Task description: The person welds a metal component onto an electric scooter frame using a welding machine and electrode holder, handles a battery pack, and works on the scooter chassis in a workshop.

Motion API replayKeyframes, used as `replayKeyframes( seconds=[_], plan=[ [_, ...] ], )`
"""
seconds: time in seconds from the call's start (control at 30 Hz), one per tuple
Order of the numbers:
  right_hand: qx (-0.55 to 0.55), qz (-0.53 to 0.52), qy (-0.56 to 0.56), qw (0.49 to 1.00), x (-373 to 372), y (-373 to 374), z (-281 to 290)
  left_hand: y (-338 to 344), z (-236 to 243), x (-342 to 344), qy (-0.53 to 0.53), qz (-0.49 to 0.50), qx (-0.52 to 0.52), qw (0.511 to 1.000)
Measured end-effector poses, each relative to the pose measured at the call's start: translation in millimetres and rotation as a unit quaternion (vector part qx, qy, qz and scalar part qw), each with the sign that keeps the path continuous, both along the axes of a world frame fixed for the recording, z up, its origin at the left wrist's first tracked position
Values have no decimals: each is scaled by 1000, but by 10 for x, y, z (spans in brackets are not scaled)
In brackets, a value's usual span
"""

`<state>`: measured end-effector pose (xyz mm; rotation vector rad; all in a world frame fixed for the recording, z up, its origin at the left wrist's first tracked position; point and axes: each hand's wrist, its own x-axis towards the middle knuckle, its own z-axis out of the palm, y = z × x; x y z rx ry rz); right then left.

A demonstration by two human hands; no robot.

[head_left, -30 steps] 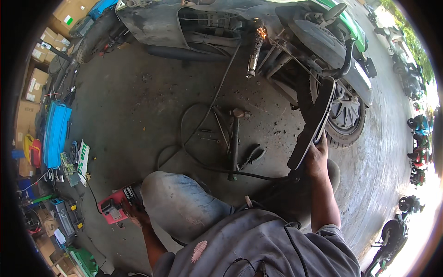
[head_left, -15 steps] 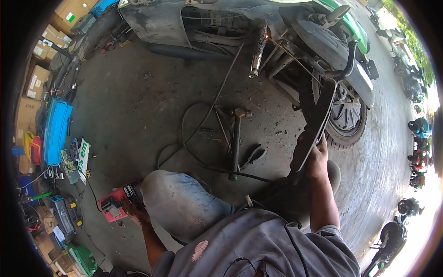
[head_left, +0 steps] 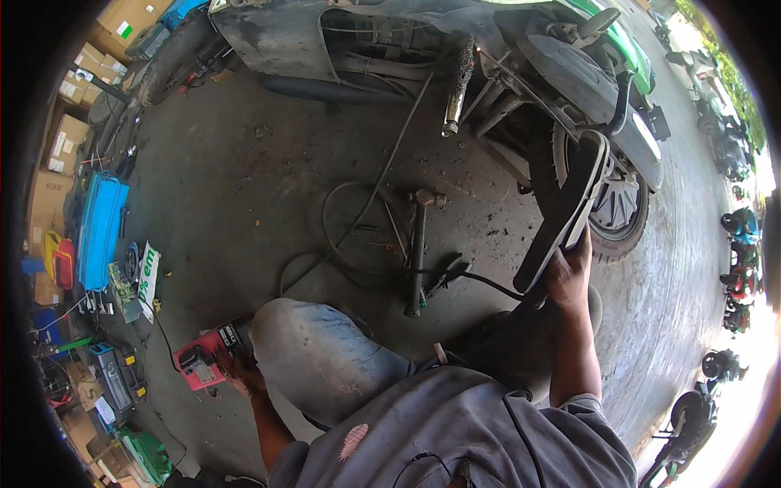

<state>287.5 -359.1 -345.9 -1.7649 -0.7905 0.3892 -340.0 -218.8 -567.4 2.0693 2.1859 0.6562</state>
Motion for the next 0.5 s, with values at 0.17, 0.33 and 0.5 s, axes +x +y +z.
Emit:
replayKeyframes(
  seconds=[0.17, 0.33, 0.5],
  plan=[
    [-1, -8, 96, 995, 25, 4, -12, -10, -98, -115, 107, -31, -6, 994],
    [17, -35, 196, 980, -57, 28, -15, -13, -122, -145, 120, -44, 6, 992],
    [113, -3, 447, 888, -70, 53, 10, -12, -114, -147, 127, -46, -2, 991]
  ],
)
